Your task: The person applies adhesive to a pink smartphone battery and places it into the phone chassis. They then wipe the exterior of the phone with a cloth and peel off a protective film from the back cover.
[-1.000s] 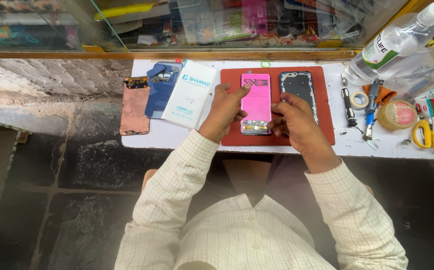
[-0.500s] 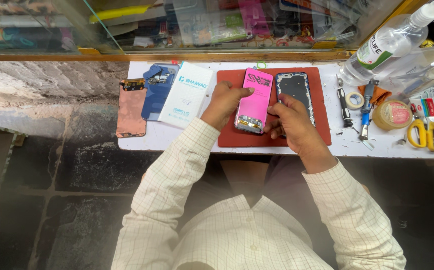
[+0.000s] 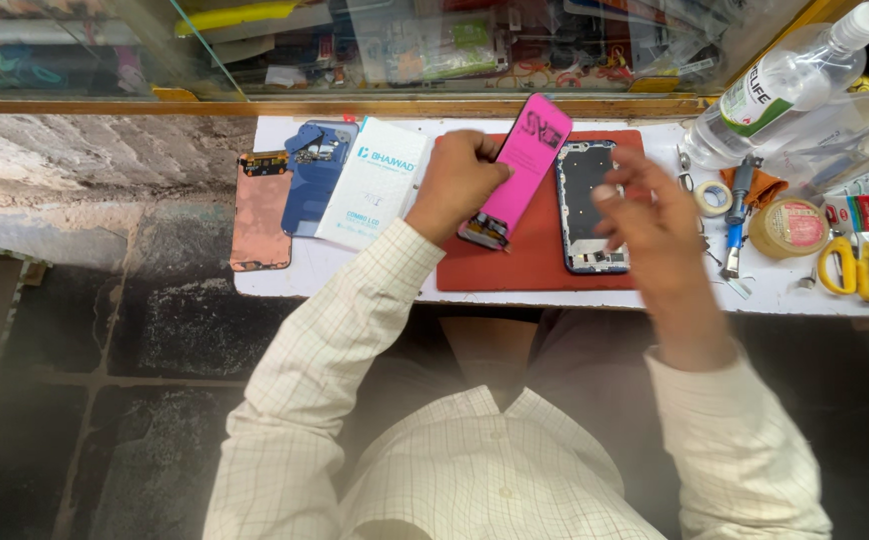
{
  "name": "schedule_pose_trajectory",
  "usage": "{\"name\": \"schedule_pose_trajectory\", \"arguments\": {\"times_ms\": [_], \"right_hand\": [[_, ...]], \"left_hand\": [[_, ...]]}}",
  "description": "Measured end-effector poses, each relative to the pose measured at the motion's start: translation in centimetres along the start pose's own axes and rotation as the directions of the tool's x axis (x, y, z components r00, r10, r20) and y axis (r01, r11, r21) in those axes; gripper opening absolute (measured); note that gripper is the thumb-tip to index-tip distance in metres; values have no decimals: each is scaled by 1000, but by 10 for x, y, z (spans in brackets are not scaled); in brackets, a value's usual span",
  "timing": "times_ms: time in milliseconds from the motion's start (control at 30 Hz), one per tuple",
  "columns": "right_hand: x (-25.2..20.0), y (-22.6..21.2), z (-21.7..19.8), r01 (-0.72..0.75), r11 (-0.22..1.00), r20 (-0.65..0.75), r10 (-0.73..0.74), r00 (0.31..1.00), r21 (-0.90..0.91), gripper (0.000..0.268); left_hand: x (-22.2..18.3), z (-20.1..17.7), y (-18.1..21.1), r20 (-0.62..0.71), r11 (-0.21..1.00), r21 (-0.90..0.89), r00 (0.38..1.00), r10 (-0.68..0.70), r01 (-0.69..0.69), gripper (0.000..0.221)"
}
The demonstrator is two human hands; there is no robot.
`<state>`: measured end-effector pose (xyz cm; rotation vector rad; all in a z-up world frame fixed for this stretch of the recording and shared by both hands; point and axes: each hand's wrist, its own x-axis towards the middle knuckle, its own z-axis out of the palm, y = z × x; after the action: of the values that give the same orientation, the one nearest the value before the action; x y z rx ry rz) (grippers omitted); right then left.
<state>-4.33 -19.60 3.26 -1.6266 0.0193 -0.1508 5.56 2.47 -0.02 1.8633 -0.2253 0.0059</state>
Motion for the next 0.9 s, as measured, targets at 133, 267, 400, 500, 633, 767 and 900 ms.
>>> {"name": "schedule_pose_trajectory", "arguments": {"times_ms": [133,267,400,500,633,767,900], "right_hand": [[-18,-55,-33,372,909,109,-357,928,-187,36],[-20,-97,-47,203,947,234,-145,961,-248,39],[-1,-87,-34,-27,969,558,163,814,-244,49],[-11,-61,-27,-278,946,613,321,722,-167,56],[-27,-38,-36,-352,925,614,363,701,-145,59],[-29,-20,-38,-379,923,637,329,697,-62,61],[-41,-4,-41,-399,917,638,299,710,14,51]], "left_hand": [[-25,-18,56,91,925,274,965,246,-262,13],[-62,-21,96,298,658,390,765,572,-644,9],[-91,-20,116,490,366,434,556,671,-823,6],[-102,-13,123,563,246,478,509,651,-843,11],[-108,-11,124,649,94,518,462,604,-850,12],[-110,-6,127,706,23,472,394,588,-882,13],[-111,0,128,758,-19,429,349,551,-903,13]]}}
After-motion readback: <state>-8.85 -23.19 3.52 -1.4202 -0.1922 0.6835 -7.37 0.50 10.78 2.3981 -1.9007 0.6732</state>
